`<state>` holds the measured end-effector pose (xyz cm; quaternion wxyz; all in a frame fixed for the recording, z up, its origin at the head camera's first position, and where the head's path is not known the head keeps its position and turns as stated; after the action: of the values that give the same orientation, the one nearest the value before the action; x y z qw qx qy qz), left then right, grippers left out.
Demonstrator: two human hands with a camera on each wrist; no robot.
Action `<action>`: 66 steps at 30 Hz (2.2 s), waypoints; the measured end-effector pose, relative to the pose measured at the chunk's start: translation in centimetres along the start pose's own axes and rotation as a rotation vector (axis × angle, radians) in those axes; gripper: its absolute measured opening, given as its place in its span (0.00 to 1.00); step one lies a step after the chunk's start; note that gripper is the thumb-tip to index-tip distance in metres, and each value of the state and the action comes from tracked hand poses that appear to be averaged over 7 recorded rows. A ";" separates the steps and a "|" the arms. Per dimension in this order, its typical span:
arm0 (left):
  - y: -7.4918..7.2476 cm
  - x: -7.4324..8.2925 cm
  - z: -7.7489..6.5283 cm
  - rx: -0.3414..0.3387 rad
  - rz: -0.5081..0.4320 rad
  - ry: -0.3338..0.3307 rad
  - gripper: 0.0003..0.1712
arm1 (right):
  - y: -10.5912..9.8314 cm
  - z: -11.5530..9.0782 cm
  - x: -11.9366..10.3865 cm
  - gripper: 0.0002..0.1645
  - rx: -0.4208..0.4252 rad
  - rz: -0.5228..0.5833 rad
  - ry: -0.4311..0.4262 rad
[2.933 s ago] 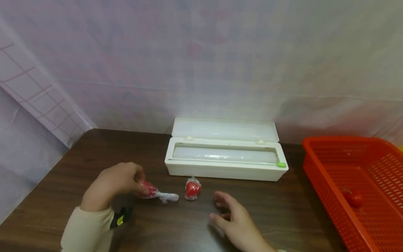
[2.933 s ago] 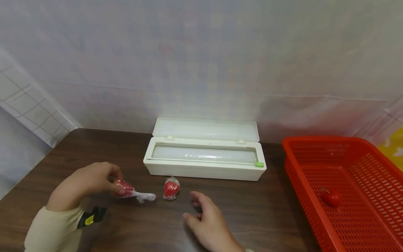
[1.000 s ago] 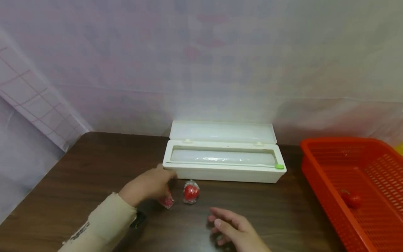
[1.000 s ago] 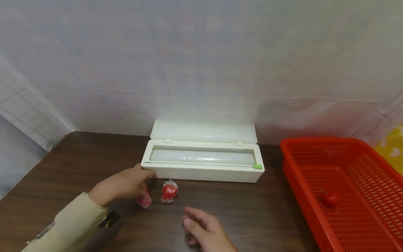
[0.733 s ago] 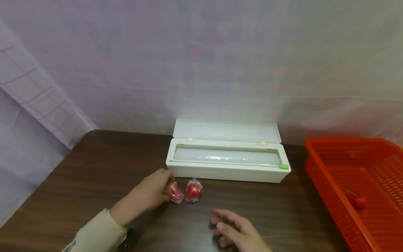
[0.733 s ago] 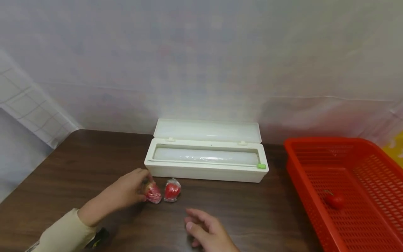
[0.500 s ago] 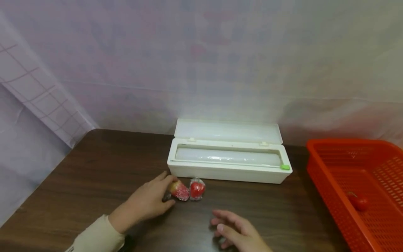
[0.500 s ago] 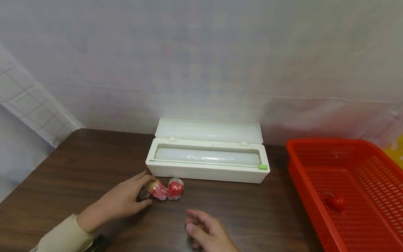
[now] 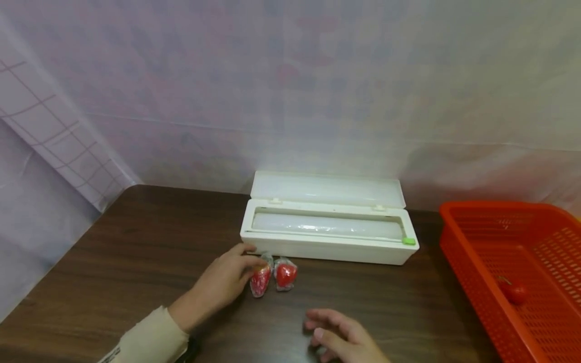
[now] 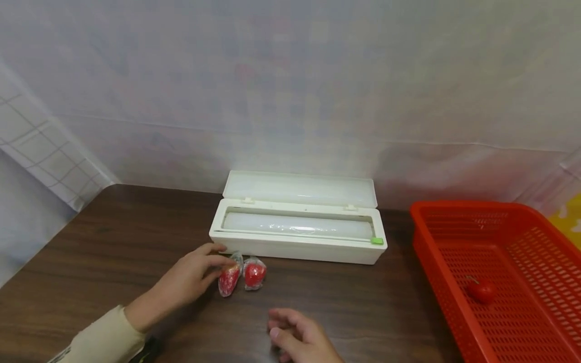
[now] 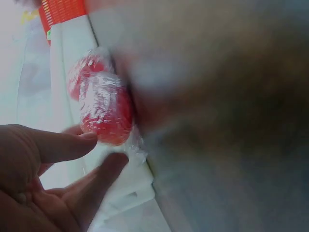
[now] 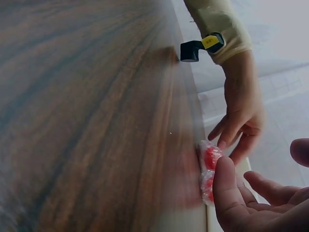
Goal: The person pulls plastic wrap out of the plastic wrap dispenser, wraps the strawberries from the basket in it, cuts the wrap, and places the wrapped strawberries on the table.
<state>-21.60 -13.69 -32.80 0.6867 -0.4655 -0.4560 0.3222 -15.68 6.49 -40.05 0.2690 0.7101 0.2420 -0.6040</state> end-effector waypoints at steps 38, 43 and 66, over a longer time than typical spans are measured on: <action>-3.9 2.8 3.1 0.125 0.152 -0.094 0.16 | -13.7 1.1 -12.7 0.11 0.546 -1.359 -0.049; -2.7 4.0 3.4 0.038 0.188 -0.064 0.17 | -13.6 1.5 -12.7 0.07 0.553 -1.348 -0.074; -4.8 1.5 5.6 0.086 0.365 -0.176 0.04 | -16.1 0.7 -13.4 0.10 0.572 -1.410 0.076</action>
<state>-26.14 -12.15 -26.94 0.5936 -0.4806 -0.4081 0.5001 -29.00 17.62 -28.32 -0.3836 0.4497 0.4816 -0.6471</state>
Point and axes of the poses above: each hand's wrist, its own z-axis towards the middle knuckle, its own y-axis out of the palm, x = y × z, the point moved 7 cm from there along z, towards the middle knuckle, and after that the axes turned 5 degrees about -x, right-handed, at the moved point
